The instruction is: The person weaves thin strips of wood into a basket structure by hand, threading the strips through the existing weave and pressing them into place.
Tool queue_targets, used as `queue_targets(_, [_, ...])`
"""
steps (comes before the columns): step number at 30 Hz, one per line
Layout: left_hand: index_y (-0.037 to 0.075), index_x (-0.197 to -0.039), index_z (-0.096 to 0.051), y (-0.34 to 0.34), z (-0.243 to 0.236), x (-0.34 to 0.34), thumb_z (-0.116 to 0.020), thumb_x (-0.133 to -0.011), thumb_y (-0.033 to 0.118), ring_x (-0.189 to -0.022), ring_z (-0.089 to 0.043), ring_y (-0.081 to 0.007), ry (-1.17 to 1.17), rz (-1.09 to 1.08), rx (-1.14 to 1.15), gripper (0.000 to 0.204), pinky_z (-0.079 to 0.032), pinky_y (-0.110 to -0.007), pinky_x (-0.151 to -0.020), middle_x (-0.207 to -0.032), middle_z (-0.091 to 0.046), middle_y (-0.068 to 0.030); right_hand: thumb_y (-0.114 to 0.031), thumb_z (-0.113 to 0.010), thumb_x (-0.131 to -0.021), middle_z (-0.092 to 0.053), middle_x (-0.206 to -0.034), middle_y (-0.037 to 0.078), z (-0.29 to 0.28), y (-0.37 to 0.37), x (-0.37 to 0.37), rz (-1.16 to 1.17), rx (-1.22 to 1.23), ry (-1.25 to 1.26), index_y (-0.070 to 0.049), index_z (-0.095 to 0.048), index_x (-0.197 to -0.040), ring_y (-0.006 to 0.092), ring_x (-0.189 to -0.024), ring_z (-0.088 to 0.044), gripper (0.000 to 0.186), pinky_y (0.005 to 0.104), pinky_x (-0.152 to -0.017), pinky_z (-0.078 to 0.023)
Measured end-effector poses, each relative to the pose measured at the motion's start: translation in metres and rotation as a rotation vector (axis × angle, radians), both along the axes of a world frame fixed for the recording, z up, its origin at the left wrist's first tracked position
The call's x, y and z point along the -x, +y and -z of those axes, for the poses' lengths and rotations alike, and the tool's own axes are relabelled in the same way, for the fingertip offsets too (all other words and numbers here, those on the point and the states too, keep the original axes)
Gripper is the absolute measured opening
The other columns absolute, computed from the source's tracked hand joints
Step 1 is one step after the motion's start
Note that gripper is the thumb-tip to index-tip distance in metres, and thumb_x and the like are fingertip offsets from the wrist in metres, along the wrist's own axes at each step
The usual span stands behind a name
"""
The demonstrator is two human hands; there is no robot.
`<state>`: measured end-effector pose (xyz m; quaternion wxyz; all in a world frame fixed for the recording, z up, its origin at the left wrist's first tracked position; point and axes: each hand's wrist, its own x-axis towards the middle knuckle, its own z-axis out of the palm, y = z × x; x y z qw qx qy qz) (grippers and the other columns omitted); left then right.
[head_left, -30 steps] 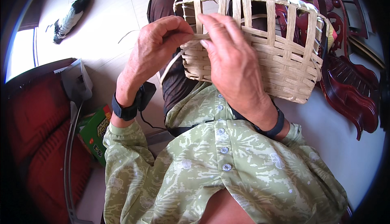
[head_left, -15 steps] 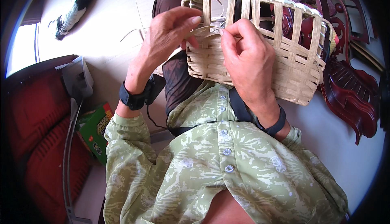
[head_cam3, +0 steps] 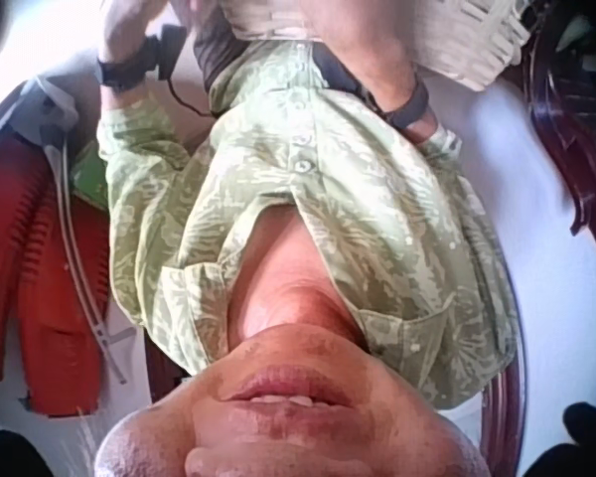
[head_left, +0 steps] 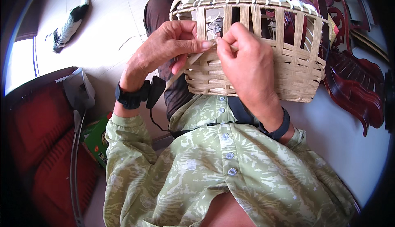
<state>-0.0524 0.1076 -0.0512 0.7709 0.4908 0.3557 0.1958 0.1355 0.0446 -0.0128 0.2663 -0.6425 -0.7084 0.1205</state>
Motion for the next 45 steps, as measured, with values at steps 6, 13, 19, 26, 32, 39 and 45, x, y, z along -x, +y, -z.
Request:
queue_targets(6, [0.002,-0.084,-0.064,-0.023,-0.001,-0.011,-0.069,-0.092,0.015,-0.044,-0.049,-0.0036,0.100,-0.235,-0.010,0.017,-0.037,-0.021,-0.039,-0.064,-0.060,0.0021,-0.014,-0.072,-0.088,-0.062,-0.093,0.009,-0.004,-0.019,0.010,-0.189,-0.084,0.023,-0.003,-0.056,-0.099,0.0195,-0.064,-0.067,0.022,0.0292,-0.049,-0.057])
queue_targets(13, [-0.004,-0.097,-0.057,-0.033,0.009,-0.030,-0.061,-0.085,0.004,-0.062,-0.061,-0.0161,0.468,-0.444,-0.502,0.015,-0.051,-0.035,-0.060,-0.071,-0.064,-0.0144,-0.004,-0.074,-0.081,-0.060,-0.098,0.009,0.002,-0.044,0.005,-0.530,-0.016,0.021,-0.003,-0.065,-0.098,0.0229,-0.071,-0.066,0.020,0.0350,-0.060,-0.055])
queue_targets(19, [-0.001,-0.096,-0.060,-0.024,-0.002,-0.026,-0.055,-0.089,0.005,-0.044,-0.050,-0.0090,0.262,-0.338,-0.117,0.010,-0.038,-0.025,-0.041,-0.074,-0.066,-0.0078,-0.005,-0.069,-0.080,-0.051,-0.082,0.007,0.018,-0.040,-0.006,-0.536,0.039,-0.057,-0.007,-0.059,-0.087,0.0242,-0.061,-0.061,0.013,0.0372,-0.053,-0.050])
queue_targets(26, [-0.003,-0.109,-0.069,-0.019,-0.012,-0.028,-0.061,-0.095,0.017,-0.045,-0.057,-0.0071,0.347,-0.228,-0.120,0.026,-0.044,-0.022,-0.042,-0.075,-0.069,-0.0046,-0.004,-0.069,-0.080,-0.051,-0.080,0.007,0.023,-0.038,-0.011,-0.519,0.048,-0.034,-0.007,-0.057,-0.084,0.0248,-0.063,-0.062,0.013,0.0371,-0.054,-0.050])
queue_targets(32, [0.002,-0.107,-0.070,-0.006,-0.014,-0.006,-0.064,-0.096,0.026,-0.058,-0.067,-0.0188,0.609,-0.052,-0.550,0.026,-0.053,-0.031,-0.059,-0.073,-0.069,-0.0101,-0.006,-0.069,-0.082,-0.055,-0.082,0.007,0.024,-0.035,-0.010,-0.500,0.040,-0.051,-0.007,-0.057,-0.084,0.0247,-0.063,-0.064,0.013,0.0370,-0.054,-0.050])
queue_targets(39, [0.007,-0.093,-0.070,-0.005,0.003,0.021,-0.073,-0.087,0.021,-0.072,-0.067,-0.0267,0.452,0.007,-1.089,0.016,-0.053,-0.036,-0.064,-0.081,-0.068,-0.0071,-0.012,-0.072,-0.085,-0.061,-0.091,0.008,0.026,-0.035,-0.012,-0.505,0.069,-0.066,-0.008,-0.062,-0.093,0.0233,-0.064,-0.066,0.013,0.0359,-0.055,-0.051])
queue_targets(45, [0.002,-0.077,-0.066,-0.008,0.006,0.025,-0.081,-0.083,0.023,-0.070,-0.055,-0.0177,0.280,-0.102,-0.874,0.027,-0.047,-0.031,-0.064,-0.081,-0.052,-0.0046,-0.012,-0.073,-0.084,-0.061,-0.088,0.006,0.022,-0.034,-0.009,-0.523,0.129,-0.091,-0.009,-0.063,-0.093,0.0232,-0.063,-0.066,0.013,0.0366,-0.054,-0.051])
